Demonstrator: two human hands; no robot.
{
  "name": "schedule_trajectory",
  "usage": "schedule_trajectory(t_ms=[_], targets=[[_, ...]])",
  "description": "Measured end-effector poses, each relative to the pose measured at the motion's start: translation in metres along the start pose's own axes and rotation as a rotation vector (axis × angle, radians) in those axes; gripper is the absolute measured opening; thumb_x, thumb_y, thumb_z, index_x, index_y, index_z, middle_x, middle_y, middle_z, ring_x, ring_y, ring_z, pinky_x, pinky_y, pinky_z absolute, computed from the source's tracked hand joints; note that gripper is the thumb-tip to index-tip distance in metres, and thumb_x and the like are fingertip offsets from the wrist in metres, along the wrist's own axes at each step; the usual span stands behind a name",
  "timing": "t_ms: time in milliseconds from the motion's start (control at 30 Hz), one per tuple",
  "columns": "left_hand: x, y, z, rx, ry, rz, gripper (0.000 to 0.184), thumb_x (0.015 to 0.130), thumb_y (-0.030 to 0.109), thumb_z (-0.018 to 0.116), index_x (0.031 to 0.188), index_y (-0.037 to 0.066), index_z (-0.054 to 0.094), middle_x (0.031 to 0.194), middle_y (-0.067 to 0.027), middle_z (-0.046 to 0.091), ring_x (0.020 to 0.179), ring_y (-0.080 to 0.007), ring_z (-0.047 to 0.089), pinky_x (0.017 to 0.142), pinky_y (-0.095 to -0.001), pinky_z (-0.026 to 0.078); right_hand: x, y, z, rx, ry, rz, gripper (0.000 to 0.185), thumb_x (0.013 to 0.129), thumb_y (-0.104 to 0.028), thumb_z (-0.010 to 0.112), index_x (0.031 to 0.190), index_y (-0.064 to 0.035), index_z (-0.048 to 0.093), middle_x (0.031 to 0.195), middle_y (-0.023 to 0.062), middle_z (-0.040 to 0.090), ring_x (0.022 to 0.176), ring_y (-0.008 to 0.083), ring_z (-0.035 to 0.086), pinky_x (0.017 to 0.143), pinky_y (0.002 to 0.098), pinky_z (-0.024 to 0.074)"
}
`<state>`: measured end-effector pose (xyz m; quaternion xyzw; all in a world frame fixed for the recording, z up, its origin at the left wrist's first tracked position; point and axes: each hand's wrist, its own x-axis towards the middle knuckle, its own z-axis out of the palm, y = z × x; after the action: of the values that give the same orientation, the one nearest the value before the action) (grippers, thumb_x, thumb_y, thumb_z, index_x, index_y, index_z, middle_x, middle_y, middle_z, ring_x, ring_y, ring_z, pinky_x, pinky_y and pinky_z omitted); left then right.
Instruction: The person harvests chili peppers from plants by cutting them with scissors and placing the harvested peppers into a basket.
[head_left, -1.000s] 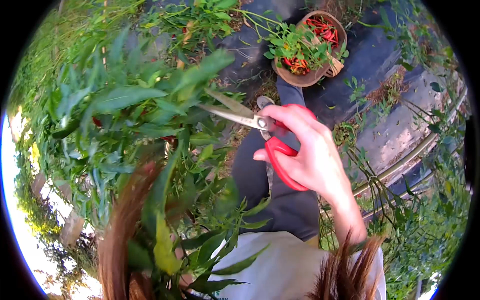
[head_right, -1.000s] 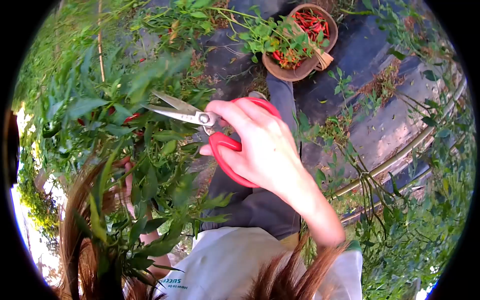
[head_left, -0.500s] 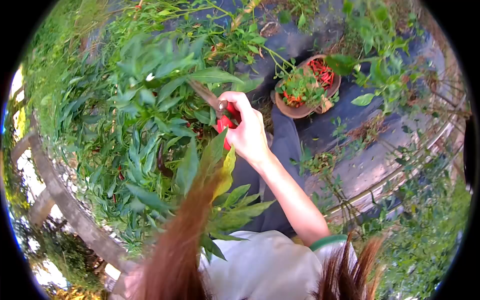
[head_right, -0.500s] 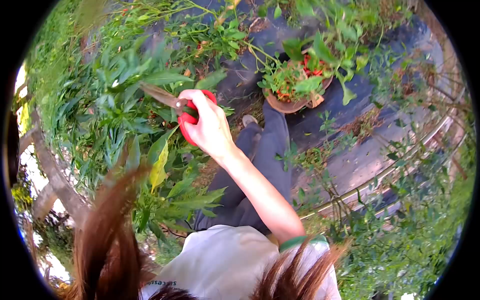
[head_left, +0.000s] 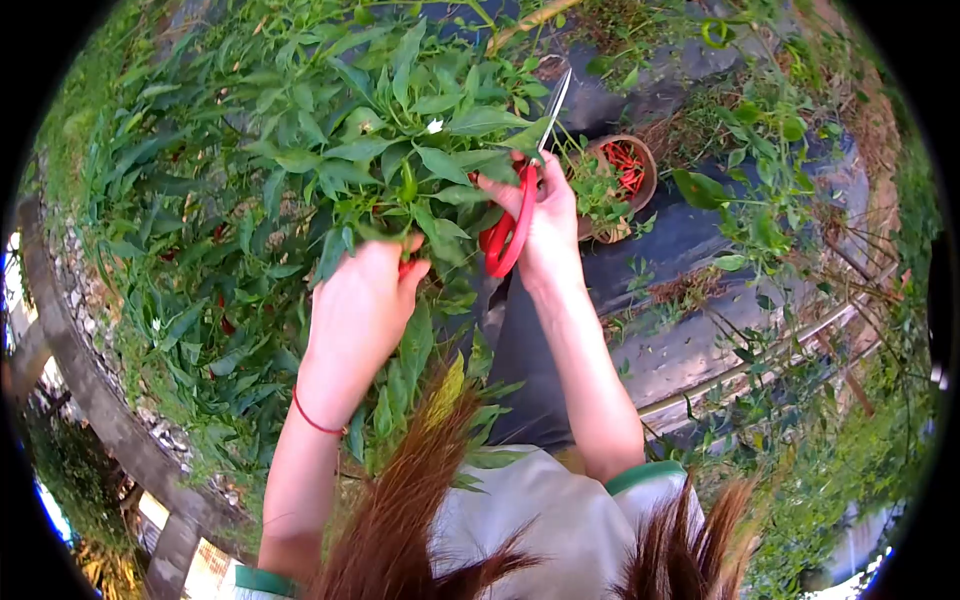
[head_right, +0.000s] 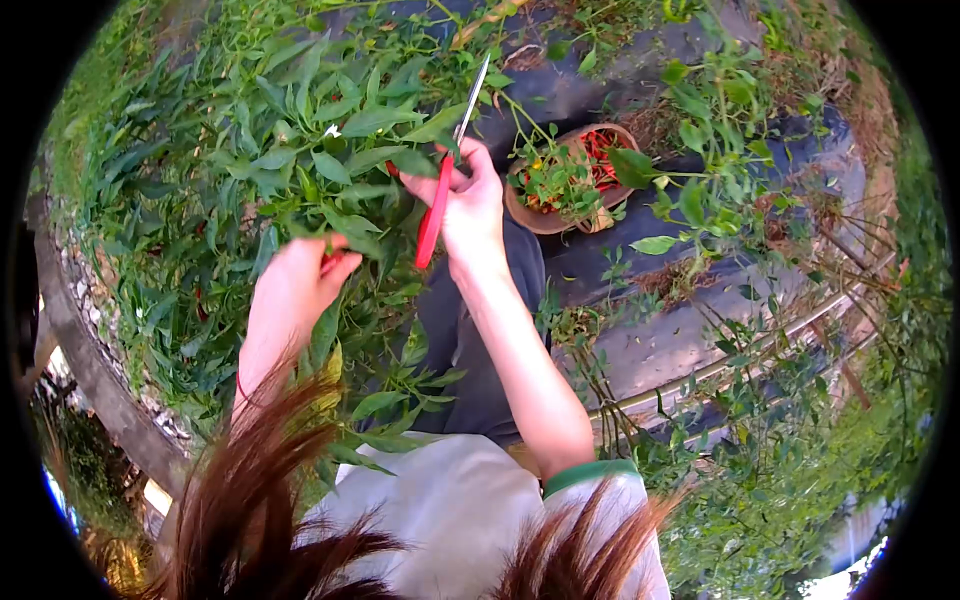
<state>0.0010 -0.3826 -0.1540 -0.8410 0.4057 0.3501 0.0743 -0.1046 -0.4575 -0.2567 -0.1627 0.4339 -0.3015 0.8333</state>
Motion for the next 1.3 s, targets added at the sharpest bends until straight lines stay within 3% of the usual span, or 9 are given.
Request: schedule_trajectory(t_ms=[67, 133, 367, 633, 800, 933, 1000, 1133, 1300], targets=[[0.018, -0.008, 0.011, -0.392, 0.109, -0.108, 0.019, 0.076, 0.015, 0.058, 0.087, 0.0, 0.058, 0.068, -0.0159, 0.058, 0.059, -0.0259, 0.059, 0.052, -0.0348, 0.045, 0.001, -0.001, 0.003, -0.036, -0.02, 0.003, 0.041, 0.068, 0.008, 0.062, 0.1, -0.0017, 0.04, 0.091, 0.0119, 0.06, 0.083, 0.0163, 0.058, 0.077, 0.0269, 0.0454], [0.037, -0.004, -0.001, -0.638, -0.007, -0.119, 0.027, 0.077, 0.025, 0.06, 0.086, -0.001, 0.058, 0.058, -0.0013, 0.053, 0.044, -0.0081, 0.046, 0.043, -0.0232, 0.035, -0.003, -0.003, 0.008, -0.115, -0.047, 0.052, 0.04, 0.068, 0.007, 0.063, 0.099, -0.0021, 0.04, 0.09, 0.0116, 0.06, 0.081, 0.0156, 0.058, 0.074, 0.0264, 0.046], [0.046, -0.021, 0.008, -1.288, -0.042, -0.302, 0.023, 0.077, 0.019, 0.06, 0.09, 0.0, 0.055, 0.077, -0.0048, 0.06, 0.043, -0.0057, 0.038, 0.038, -0.0186, 0.023, -0.011, 0.0, 0.012, -0.142, -0.169, 0.14, 0.029, 0.076, 0.0, 0.059, 0.098, -0.0022, 0.04, 0.088, 0.0111, 0.06, 0.069, 0.0148, 0.059, 0.06, 0.0222, 0.0459], [0.032, -0.048, 0.004, -1.055, 0.043, -0.299, 0.02, 0.08, 0.013, 0.052, 0.094, 0.0, 0.057, 0.079, -0.0052, 0.061, 0.042, -0.0045, 0.034, 0.039, -0.0183, 0.024, -0.001, 0.011, 0.018, -0.16, -0.223, -0.08, 0.028, 0.077, -0.002, 0.058, 0.099, -0.0026, 0.04, 0.094, 0.0122, 0.057, 0.075, 0.0215, 0.06, 0.068, 0.0276, 0.0457], [0.033, -0.057, -0.004, -1.17, 0.017, -0.413, 0.023, 0.083, 0.026, 0.051, 0.081, 0.004, 0.057, 0.042, 0.0064, 0.026, 0.039, -0.0047, 0.023, 0.04, -0.0212, 0.015, -0.002, 0.004, 0.018, -0.304, -0.238, -0.054, 0.04, 0.069, 0.008, 0.058, 0.102, -0.0048, 0.039, 0.07, -0.0035, 0.049, 0.058, 0.002, 0.041, 0.055, 0.0163, 0.0361], [0.028, -0.038, -0.017, -0.892, 0.08, -0.432, 0.03, 0.084, 0.031, 0.047, 0.068, 0.006, 0.056, 0.043, 0.0062, 0.027, 0.041, -0.0048, 0.025, 0.042, -0.0218, 0.017, -0.008, 0.001, -0.003, -0.476, -0.289, -0.091, 0.036, 0.07, -0.005, 0.066, 0.101, -0.0035, 0.046, 0.07, -0.0051, 0.046, 0.063, 0.002, 0.04, 0.057, 0.0169, 0.0352], [0.027, -0.065, -0.009, -1.027, 0.077, -0.196, 0.029, 0.08, 0.015, 0.046, 0.101, 0.0, 0.059, 0.07, -0.0024, 0.054, 0.046, -0.0046, 0.03, 0.042, -0.0186, 0.022, -0.009, -0.007, -0.022, -0.418, -0.311, -0.046, 0.039, 0.072, -0.012, 0.068, 0.104, -0.003, 0.048, 0.072, -0.0032, 0.049, 0.064, 0.0033, 0.043, 0.058, 0.0176, 0.0359], [0.028, -0.059, -0.014, -0.855, 0.058, -0.276, 0.031, 0.079, 0.011, 0.045, 0.107, 0.005, 0.057, 0.07, -0.0033, 0.055, 0.049, -0.0056, 0.036, 0.043, -0.0185, 0.025, -0.024, -0.037, -0.052, -0.164, -0.551, -0.02, 0.037, 0.082, -0.032, 0.052, 0.1, 0.0003, 0.05, 0.067, 0.0058, 0.054, 0.051, 0.0071, 0.047, 0.045, 0.0164, 0.0349], [0.034, -0.05, -0.011, -0.853, 0.08, -0.35, 0.014, 0.074, 0.013, 0.062, 0.081, 0.001, 0.064, 0.053, 0.0005, 0.049, 0.049, -0.0074, 0.043, 0.044, -0.022, 0.033, -0.058, -0.046, -0.016, -0.32, -0.597, 0.853, 0.022, 0.085, -0.019, 0.04, 0.095, -0.002, 0.051, 0.067, 0.0012, 0.052, 0.047, 0.0028, 0.04, 0.041, 0.0164, 0.0298]])
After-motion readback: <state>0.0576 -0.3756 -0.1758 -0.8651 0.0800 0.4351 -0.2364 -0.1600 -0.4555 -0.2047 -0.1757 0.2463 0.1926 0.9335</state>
